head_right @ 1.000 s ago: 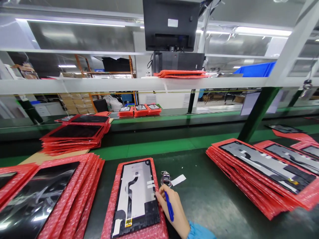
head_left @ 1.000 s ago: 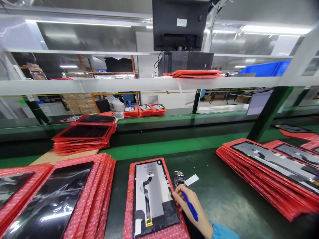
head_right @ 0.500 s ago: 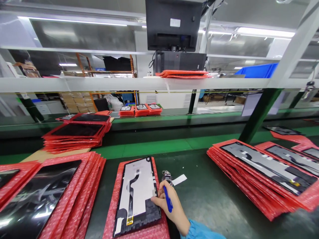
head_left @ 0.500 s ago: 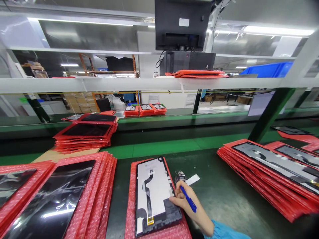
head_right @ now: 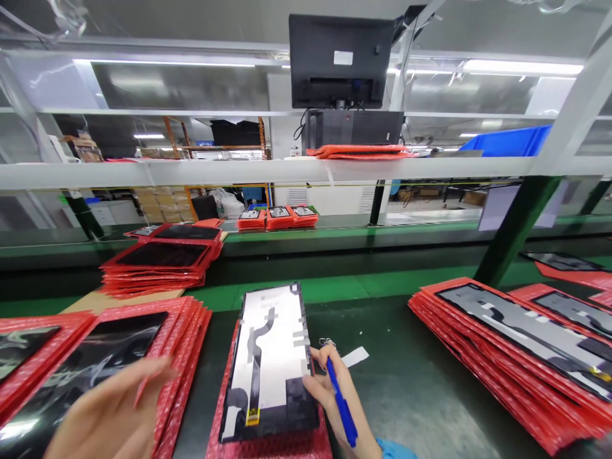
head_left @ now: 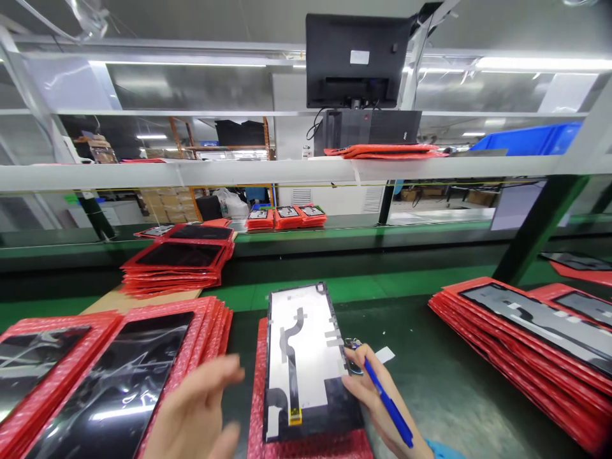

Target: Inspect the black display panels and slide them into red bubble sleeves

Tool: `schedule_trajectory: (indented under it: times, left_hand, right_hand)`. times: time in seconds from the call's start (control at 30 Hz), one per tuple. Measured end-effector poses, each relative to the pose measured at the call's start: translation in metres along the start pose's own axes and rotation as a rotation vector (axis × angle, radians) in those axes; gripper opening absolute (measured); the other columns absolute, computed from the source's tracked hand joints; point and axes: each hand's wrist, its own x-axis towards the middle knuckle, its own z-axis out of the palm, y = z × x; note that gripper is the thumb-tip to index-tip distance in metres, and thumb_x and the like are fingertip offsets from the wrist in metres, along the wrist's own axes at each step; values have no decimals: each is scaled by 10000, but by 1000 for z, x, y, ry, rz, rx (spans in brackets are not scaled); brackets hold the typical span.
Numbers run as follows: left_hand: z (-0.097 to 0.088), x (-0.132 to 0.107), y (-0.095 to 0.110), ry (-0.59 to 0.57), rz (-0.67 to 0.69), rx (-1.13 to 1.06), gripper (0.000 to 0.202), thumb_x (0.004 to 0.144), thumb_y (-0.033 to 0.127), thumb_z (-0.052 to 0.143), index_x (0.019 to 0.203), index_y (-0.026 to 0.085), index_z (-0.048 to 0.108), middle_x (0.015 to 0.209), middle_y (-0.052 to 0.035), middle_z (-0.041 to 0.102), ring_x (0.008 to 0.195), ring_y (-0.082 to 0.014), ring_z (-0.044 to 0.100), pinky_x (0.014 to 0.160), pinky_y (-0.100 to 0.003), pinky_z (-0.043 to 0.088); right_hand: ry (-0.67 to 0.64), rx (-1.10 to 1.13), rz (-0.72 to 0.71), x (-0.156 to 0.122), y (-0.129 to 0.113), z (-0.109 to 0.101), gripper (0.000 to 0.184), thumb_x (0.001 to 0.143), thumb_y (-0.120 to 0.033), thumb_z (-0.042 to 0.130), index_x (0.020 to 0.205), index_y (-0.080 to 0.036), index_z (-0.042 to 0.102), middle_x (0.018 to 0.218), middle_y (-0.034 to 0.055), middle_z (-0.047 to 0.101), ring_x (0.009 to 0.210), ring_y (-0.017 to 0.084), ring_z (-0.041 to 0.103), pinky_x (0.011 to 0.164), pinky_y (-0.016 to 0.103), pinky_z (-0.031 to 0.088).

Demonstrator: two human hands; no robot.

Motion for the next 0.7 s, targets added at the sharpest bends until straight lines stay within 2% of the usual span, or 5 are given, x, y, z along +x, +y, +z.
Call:
schedule_trajectory:
  times: [0.1, 0.17, 0.3, 0.4, 0.7]
  left_hand:
    - [11, 24, -19, 64, -171, -39, 616, 816, 326, 677, 1359, 356, 388, 1493, -22, 349, 1359, -239, 351, 1126, -389, 299]
    - [19, 40, -31, 40, -329, -98, 759, 775, 366, 715, 1409, 329, 299, 1529, -52, 288, 1390, -243, 303, 1142, -388, 268]
    - [33, 64, -38, -93, -559, -265, 745, 756, 377, 722, 1391, 247, 356, 1407, -107, 496, 1276, -278, 477, 1028, -388, 421]
    - [41, 77, -31, -110, -527, -349, 578, 764, 316, 716, 1288, 214, 493, 1266, -59, 629, 1155, -235, 584, 916, -290, 496]
    - [50, 100, -24, -55, -419, -438, 489, 745, 180, 718, 1212, 246, 588, 1196, 25, 677, 1097, -153, 620, 883, -183, 503]
  right_hand:
    - [-37, 47, -116, 1, -23, 7, 399, 801, -263, 740, 808, -245, 342, 1003, -49, 561, 752, 82, 582, 696, 205, 442]
    - [-55, 83, -171, 3, -35, 11, 414, 797, -235, 746, 803, -245, 332, 963, -50, 566, 783, 89, 589, 690, 197, 439]
    - [-134, 146, -205, 5, -49, 16, 444, 805, -235, 734, 797, -245, 290, 1089, -8, 578, 670, 86, 599, 591, 218, 420]
    - [-163, 132, -230, 8, -55, 20, 436, 817, -220, 720, 796, -241, 286, 1130, 3, 575, 647, 77, 592, 570, 216, 399]
    - [-214, 90, -311, 17, -71, 26, 379, 808, -254, 726, 799, -235, 347, 1086, 20, 618, 640, 78, 552, 607, 236, 405]
